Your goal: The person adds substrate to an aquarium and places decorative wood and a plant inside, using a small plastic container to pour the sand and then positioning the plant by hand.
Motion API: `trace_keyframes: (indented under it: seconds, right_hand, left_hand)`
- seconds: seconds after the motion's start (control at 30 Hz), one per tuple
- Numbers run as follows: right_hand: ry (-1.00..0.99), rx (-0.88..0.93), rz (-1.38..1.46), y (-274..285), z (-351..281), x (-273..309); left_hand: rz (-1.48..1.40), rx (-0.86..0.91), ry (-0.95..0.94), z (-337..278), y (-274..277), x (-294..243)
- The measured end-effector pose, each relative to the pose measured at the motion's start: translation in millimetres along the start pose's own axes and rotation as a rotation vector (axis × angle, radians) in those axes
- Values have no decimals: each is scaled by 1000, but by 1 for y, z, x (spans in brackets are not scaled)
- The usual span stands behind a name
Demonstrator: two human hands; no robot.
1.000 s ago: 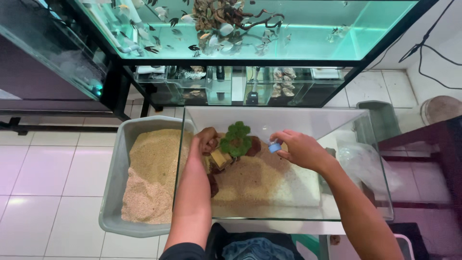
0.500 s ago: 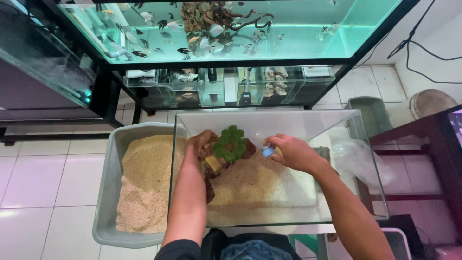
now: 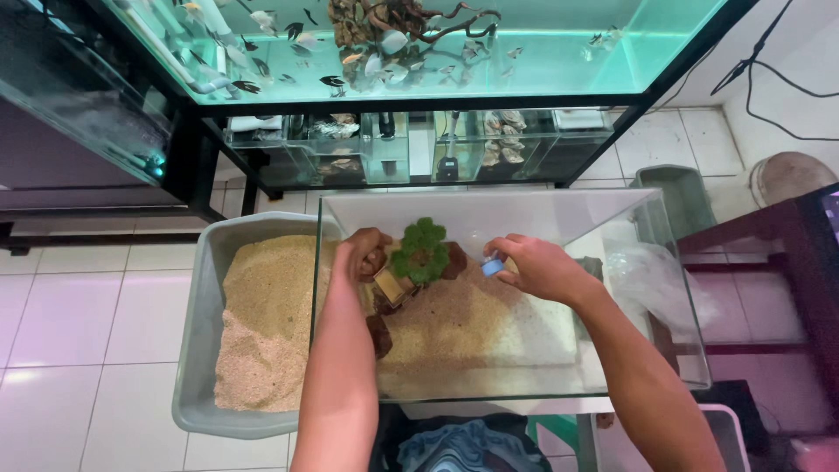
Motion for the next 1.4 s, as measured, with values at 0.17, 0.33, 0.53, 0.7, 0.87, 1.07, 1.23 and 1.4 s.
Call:
trace_keyframes:
  seconds: [0.17, 0.33, 0.53, 0.7, 0.87, 1.07, 1.23, 1.4]
  right_hand:
    - [10, 13, 3, -2, -1, 3]
    - [13, 24, 23, -7, 2, 1]
    - [22, 28, 30, -12, 5, 0]
    - [25, 34, 24, -13, 6, 1]
    - [19, 32, 24, -8, 2, 3]
    - [-1, 44, 41, -4, -1, 3]
    - [-29, 42, 29, -9, 4, -4]
    - [-52, 60, 30, -6, 2, -4]
  left_hand:
    - [228, -129, 233, 144, 57, 30]
    - [-44, -114, 19, 55, 25, 19]
    - [-7, -129, -4, 92, 39, 28]
    - [-18, -80, -30, 57, 17, 14]
    - [76, -80, 3, 27, -3, -1]
    - [-2, -703, 760, -32, -38, -18]
    - [79, -371, 603, 80, -12, 7]
    - [90, -99, 76, 91, -5, -8]
Point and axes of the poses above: each hand's wrist, its own z-axis towards the middle knuckle, its own y-axis out of the back of the hand, x = y × z, the point moved 10 cm from there along z, towards the middle knuckle, and after that the axes turned 10 degrees about x, right-handed, at the moved point
